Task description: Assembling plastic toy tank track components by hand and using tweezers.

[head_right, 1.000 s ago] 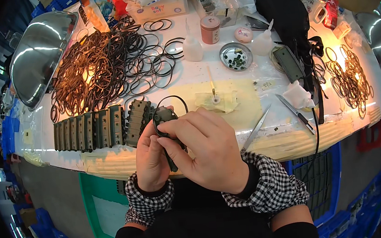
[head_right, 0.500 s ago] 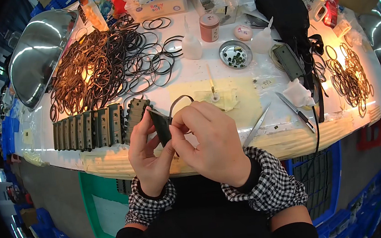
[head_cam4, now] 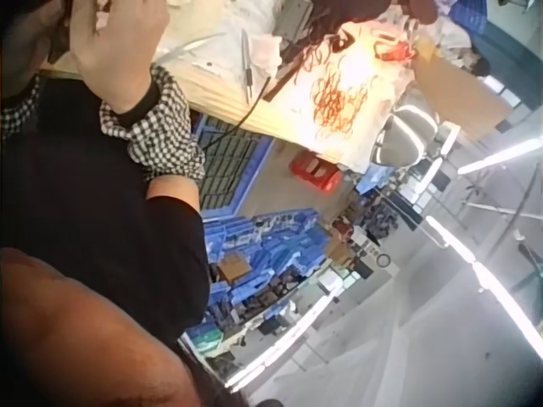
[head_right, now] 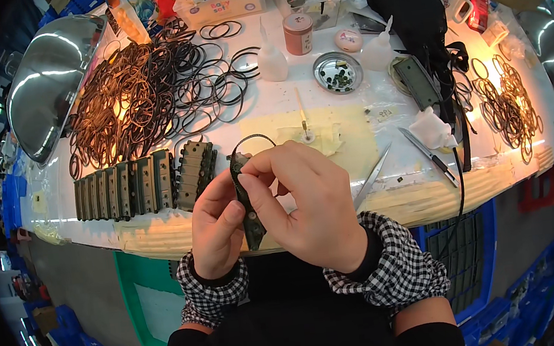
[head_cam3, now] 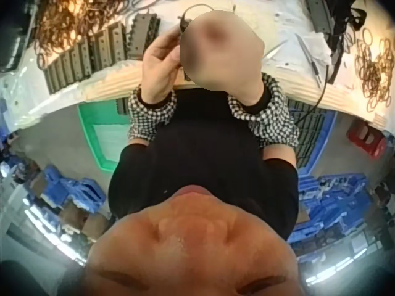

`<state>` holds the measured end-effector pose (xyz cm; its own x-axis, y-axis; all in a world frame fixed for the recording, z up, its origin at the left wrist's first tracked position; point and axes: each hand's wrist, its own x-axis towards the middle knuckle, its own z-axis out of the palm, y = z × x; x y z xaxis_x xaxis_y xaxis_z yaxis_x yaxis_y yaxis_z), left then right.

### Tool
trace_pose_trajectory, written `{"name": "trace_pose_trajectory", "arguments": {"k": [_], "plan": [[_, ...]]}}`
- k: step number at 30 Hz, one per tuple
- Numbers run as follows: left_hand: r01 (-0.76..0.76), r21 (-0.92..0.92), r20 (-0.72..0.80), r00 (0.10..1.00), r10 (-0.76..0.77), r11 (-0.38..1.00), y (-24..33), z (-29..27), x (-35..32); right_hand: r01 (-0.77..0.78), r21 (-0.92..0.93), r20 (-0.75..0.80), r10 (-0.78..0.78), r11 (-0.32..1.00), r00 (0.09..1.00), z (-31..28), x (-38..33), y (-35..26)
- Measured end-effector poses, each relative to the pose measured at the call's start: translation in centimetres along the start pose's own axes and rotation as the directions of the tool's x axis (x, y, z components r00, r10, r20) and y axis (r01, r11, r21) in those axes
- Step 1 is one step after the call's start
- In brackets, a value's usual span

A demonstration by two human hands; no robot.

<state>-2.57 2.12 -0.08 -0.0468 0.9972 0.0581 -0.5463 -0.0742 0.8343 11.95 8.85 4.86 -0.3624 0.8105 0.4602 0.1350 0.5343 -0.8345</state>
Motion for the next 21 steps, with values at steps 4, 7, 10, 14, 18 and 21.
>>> {"name": "trace_pose_trajectory", "arguments": {"k": [4, 7, 10, 14, 18, 21], "plan": [[0.003, 0.045, -0.038, 0.999, -0.001, 0.999, 0.1, -0.1, 0.2, 0.089, -0.095, -0.021, -0.092, 0.991, 0.996, -0.1, 0.3, 0.3], [-0.128, 0.303, -0.103, 0.981, 0.166, 0.944, -0.3, 0.3, 0.1, 0.062, -0.074, 0.002, -0.062, 0.995, 0.998, 0.0, 0.2, 0.1], [-0.213, 0.565, -0.169, 0.916, 0.364, 0.797, -0.5, 0.8, 0.2, -0.021, 0.01, 0.041, 0.02, 1.0, 0.999, -0.1, 0.2, 0.2], [-0.228, 0.646, -0.144, 0.901, 0.409, 0.728, -0.4, 1.0, 0.1, -0.054, 0.081, 0.047, 0.05, 0.995, 0.998, -0.1, 0.4, 0.6], [-0.237, 0.697, -0.117, 0.893, 0.434, 0.677, -0.3, 1.1, 0.0, -0.14, 0.235, 0.059, 0.13, 0.962, 0.99, 0.3, 0.2, 0.9], [-0.248, 0.709, -0.103, 0.89, 0.445, 0.661, -0.4, 0.9, 0.0, -0.226, 0.277, 0.1, 0.206, 0.934, 0.973, 0.1, 0.2, 0.8]]}}
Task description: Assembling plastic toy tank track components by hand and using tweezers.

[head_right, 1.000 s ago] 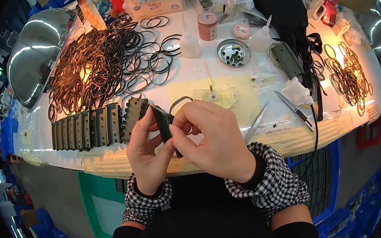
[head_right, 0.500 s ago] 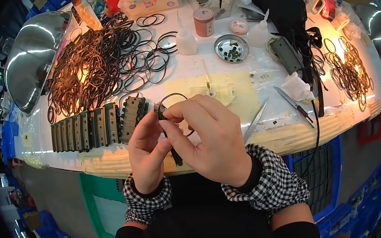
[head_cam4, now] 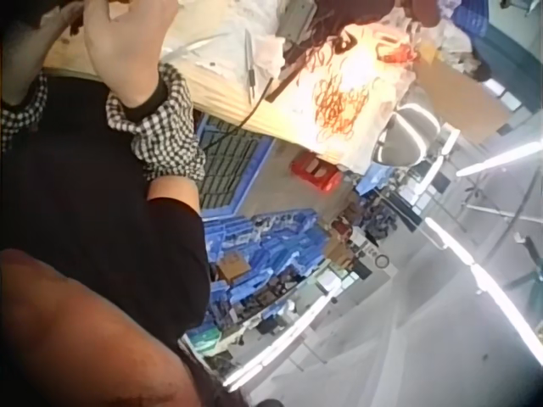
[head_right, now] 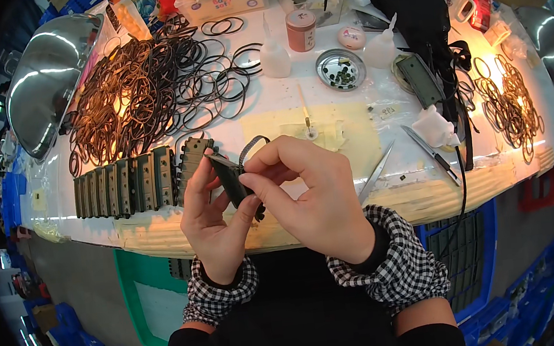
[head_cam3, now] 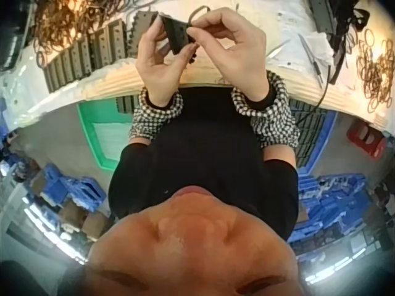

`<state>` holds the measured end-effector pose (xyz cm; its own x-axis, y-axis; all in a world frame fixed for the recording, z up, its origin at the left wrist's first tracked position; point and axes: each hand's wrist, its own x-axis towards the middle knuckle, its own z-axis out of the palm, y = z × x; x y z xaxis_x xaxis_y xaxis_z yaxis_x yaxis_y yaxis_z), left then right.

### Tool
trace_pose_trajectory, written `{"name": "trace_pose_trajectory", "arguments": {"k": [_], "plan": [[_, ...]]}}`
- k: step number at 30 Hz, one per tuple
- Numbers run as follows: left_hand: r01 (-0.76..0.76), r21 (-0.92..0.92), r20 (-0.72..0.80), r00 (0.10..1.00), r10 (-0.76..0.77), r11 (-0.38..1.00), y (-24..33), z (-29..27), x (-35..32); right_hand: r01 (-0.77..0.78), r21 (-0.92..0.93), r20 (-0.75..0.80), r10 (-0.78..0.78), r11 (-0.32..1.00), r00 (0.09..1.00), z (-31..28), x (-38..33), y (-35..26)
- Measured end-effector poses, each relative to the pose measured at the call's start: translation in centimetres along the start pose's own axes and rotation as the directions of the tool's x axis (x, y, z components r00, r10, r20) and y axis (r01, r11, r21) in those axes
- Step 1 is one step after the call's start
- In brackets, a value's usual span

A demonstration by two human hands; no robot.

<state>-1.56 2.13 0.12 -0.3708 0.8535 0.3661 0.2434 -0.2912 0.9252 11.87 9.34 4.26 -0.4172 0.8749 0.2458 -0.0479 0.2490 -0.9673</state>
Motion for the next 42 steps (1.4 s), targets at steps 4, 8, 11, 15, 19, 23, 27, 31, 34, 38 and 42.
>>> {"name": "trace_pose_trajectory", "arguments": {"k": [4, 8, 11, 15, 19, 23, 27, 31, 34, 38, 42], "plan": [[0.0, 0.023, 0.002, 1.0, 0.0, 1.0, -0.1, 0.1, -0.3, -0.034, 0.026, 0.009, 0.033, 0.999, 0.999, -0.2, 0.0, -0.1], [-0.055, 0.045, 0.019, 0.998, 0.054, 0.998, -0.1, 0.2, -0.4, -0.007, -0.003, 0.013, 0.007, 1.0, 1.0, -0.4, -0.3, 0.2], [-0.016, 0.02, 0.039, 0.999, 0.015, 1.0, -0.4, -0.1, -0.6, -0.034, -0.01, 0.1, 0.034, 0.999, 0.994, -1.1, -0.1, 0.4], [-0.001, 0.033, 0.056, 0.998, -0.001, 0.999, -0.1, -0.3, -0.8, -0.25, 0.183, 0.211, 0.211, 0.951, 0.955, -1.7, 0.3, 0.4], [-0.1, 0.315, -0.044, 0.992, 0.12, 0.944, 0.1, 0.3, -1.2, -0.216, 0.258, 0.146, 0.183, 0.942, 0.972, -0.9, -0.1, 1.2], [-0.09, 0.209, -0.003, 0.996, 0.093, 0.974, -0.7, 0.5, -1.3, -0.176, 0.309, 0.058, 0.166, 0.935, 0.984, -0.3, -0.6, 1.9], [-0.077, 0.16, -0.001, 0.997, 0.078, 0.984, -0.5, 0.4, -1.3, -0.306, 0.365, 0.166, 0.261, 0.88, 0.951, -0.9, -0.3, 1.6], [-0.09, 0.127, -0.032, 0.995, 0.094, 0.988, -0.6, 0.8, -1.2, -0.197, 0.313, 0.083, 0.18, 0.929, 0.98, -0.4, -0.7, 1.7], [0.145, -0.244, -0.002, 0.989, -0.15, 0.959, -0.8, 1.1, -1.0, 0.094, -0.039, -0.058, -0.096, 0.995, 0.994, 0.2, -0.7, 1.2], [0.098, -0.139, -0.073, 0.991, -0.109, 0.985, -1.0, 1.1, -0.8, 0.2, -0.275, -0.077, -0.228, 0.94, 0.971, 0.7, -1.1, 0.8], [0.036, -0.053, -0.076, 0.996, -0.04, 0.998, -0.7, 1.1, -0.6, 0.184, -0.273, -0.061, -0.208, 0.944, 0.976, 0.6, -1.2, 0.9]]}}
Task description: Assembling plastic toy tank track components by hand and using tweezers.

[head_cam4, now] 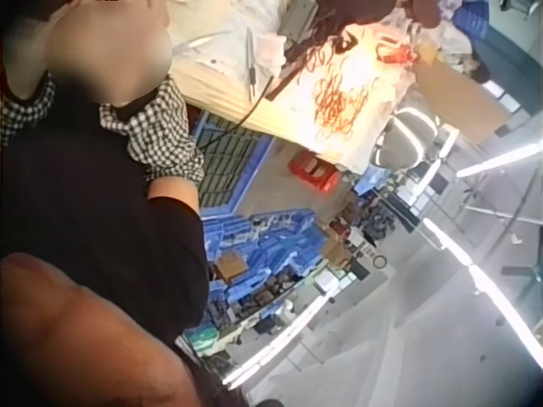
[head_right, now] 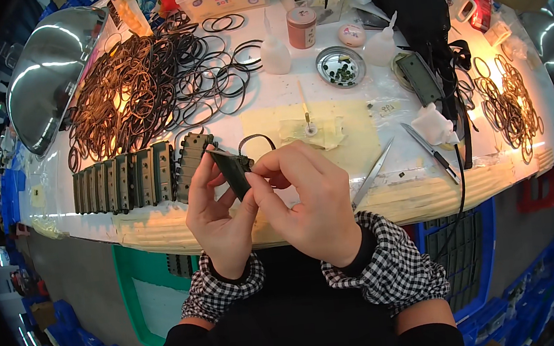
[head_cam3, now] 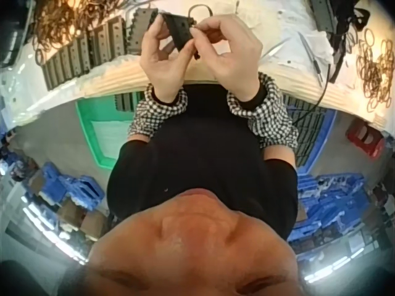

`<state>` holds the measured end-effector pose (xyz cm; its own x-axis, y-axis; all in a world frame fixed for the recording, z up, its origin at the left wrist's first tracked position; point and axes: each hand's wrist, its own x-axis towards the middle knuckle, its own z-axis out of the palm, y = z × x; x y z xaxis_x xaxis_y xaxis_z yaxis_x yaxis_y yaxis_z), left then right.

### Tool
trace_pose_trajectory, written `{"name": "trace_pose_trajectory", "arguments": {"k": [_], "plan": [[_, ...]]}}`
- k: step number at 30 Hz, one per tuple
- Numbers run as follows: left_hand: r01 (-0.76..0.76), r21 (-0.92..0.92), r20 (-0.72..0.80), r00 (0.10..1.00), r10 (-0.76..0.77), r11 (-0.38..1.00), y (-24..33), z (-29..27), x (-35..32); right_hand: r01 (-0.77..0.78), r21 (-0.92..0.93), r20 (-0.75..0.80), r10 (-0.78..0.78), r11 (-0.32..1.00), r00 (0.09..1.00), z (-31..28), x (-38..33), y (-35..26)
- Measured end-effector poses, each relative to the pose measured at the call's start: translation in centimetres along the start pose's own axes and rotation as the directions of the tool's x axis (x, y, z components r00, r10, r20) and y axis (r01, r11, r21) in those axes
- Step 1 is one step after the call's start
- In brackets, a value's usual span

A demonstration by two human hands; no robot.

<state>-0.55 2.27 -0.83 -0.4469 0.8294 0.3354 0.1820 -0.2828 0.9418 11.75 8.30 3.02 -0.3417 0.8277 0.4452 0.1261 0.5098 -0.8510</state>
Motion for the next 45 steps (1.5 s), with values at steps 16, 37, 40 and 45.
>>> {"name": "trace_pose_trajectory", "arguments": {"k": [16, 37, 40, 45], "plan": [[0.376, -0.392, 0.339, 0.908, -0.248, 0.84, 0.2, -1.0, 1.0, 0.086, -0.201, 0.066, -0.074, 0.976, 0.995, -3.2, 1.3, -1.1], [0.701, -0.445, 0.638, 0.685, -0.351, 0.558, 1.0, -1.7, 0.8, 0.441, -0.133, 0.22, -0.407, 0.888, 0.886, -2.9, 1.6, 1.4], [0.701, -0.437, 0.643, 0.681, -0.349, 0.563, 1.0, -1.8, 0.8, 0.483, -0.126, 0.218, -0.451, 0.866, 0.865, -3.1, 1.6, 1.9], [0.697, -0.425, 0.65, 0.679, -0.341, 0.577, 1.0, -2.0, 0.9, 0.527, -0.171, 0.251, -0.48, 0.833, 0.841, -3.3, 1.6, 1.7]]}}
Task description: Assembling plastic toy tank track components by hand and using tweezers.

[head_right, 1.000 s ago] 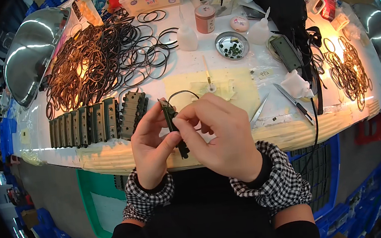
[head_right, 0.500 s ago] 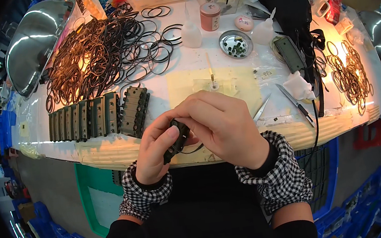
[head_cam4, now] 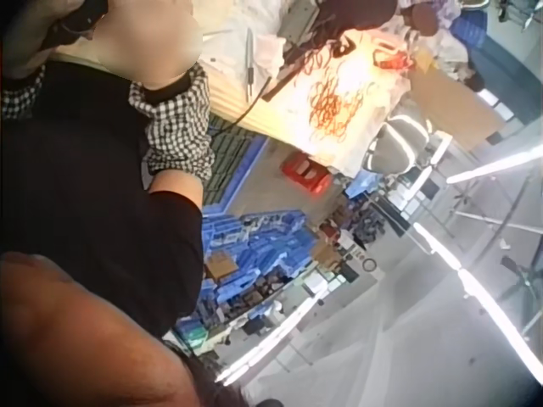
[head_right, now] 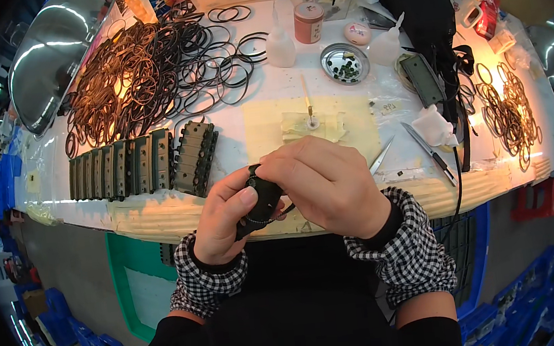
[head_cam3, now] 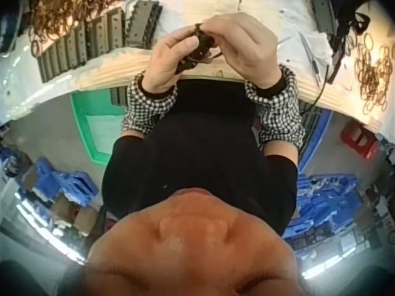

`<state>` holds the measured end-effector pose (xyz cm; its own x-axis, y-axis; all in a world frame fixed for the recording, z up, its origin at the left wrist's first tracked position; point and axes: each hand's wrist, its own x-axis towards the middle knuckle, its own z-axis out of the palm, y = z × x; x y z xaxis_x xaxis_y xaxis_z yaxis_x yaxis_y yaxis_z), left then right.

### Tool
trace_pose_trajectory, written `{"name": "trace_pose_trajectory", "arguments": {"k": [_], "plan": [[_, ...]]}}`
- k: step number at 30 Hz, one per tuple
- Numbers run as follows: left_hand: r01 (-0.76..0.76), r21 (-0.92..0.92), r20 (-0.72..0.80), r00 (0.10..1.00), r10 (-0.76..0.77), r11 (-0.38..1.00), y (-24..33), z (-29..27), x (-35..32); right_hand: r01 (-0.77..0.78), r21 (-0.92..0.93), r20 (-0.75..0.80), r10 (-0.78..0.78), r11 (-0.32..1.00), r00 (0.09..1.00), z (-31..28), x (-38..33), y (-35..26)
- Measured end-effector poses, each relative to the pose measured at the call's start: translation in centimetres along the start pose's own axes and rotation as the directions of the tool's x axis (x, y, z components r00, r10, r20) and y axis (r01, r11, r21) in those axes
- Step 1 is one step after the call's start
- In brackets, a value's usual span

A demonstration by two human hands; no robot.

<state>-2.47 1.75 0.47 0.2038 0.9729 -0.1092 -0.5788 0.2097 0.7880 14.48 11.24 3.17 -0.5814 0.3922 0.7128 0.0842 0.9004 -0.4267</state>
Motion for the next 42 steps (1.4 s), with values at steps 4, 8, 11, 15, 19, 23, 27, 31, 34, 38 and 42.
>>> {"name": "trace_pose_trajectory", "arguments": {"k": [4, 8, 11, 15, 19, 23, 27, 31, 34, 38, 42], "plan": [[-0.039, -0.031, -0.022, 0.999, 0.038, 0.999, 0.1, 0.5, 0.1, -0.035, -0.002, 0.029, 0.035, 0.999, 0.999, -0.2, 0.3, -0.3], [-0.017, 0.126, -0.117, 0.993, 0.032, 0.992, 0.3, 0.8, 0.5, -0.175, 0.111, 0.053, 0.17, 0.978, 0.984, -0.6, 0.6, -0.8], [0.002, 0.13, -0.115, 0.993, 0.014, 0.992, -0.4, 0.6, 0.6, -0.163, 0.077, 0.08, 0.157, 0.984, 0.984, -0.4, 0.4, -0.5], [-0.035, 0.137, -0.116, 0.992, 0.051, 0.99, -1.0, 0.5, 0.7, -0.111, -0.015, 0.124, 0.112, 0.994, 0.986, -0.4, 0.8, -0.8], [-0.121, 0.266, -0.089, 0.985, 0.149, 0.956, -0.9, 0.6, 0.3, -0.108, -0.008, 0.162, 0.108, 0.994, 0.981, -0.5, 0.6, -0.8], [-0.3, 0.419, -0.008, 0.942, 0.334, 0.857, -0.1, 0.7, -0.3, -0.042, 0.086, 0.088, 0.034, 0.995, 0.996, -0.7, 0.9, -1.0], [-0.213, 0.309, -0.025, 0.972, 0.232, 0.927, -0.6, 0.4, -0.1, -0.027, 0.034, 0.112, 0.023, 0.999, 0.993, -0.7, 0.6, -1.6], [-0.134, 0.113, -0.028, 0.99, 0.138, 0.985, -0.8, 0.4, -0.1, -0.082, 0.004, 0.11, 0.081, 0.997, 0.991, -0.4, 0.4, -1.0], [-0.134, -0.036, -0.145, 0.981, 0.127, 0.99, -0.7, 1.0, 0.3, -0.117, -0.02, 0.017, 0.118, 0.993, 0.993, -0.1, 0.7, -1.0], [-0.191, -0.092, -0.371, 0.918, 0.144, 0.977, -0.7, 1.8, 1.0, -0.146, -0.139, -0.035, 0.143, 0.979, 0.989, 0.9, 0.6, -2.4], [-0.286, -0.123, -0.44, 0.874, 0.206, 0.95, -0.9, 2.9, 1.4, -0.144, -0.23, -0.079, 0.129, 0.962, 0.988, 2.5, -0.5, -2.3]]}}
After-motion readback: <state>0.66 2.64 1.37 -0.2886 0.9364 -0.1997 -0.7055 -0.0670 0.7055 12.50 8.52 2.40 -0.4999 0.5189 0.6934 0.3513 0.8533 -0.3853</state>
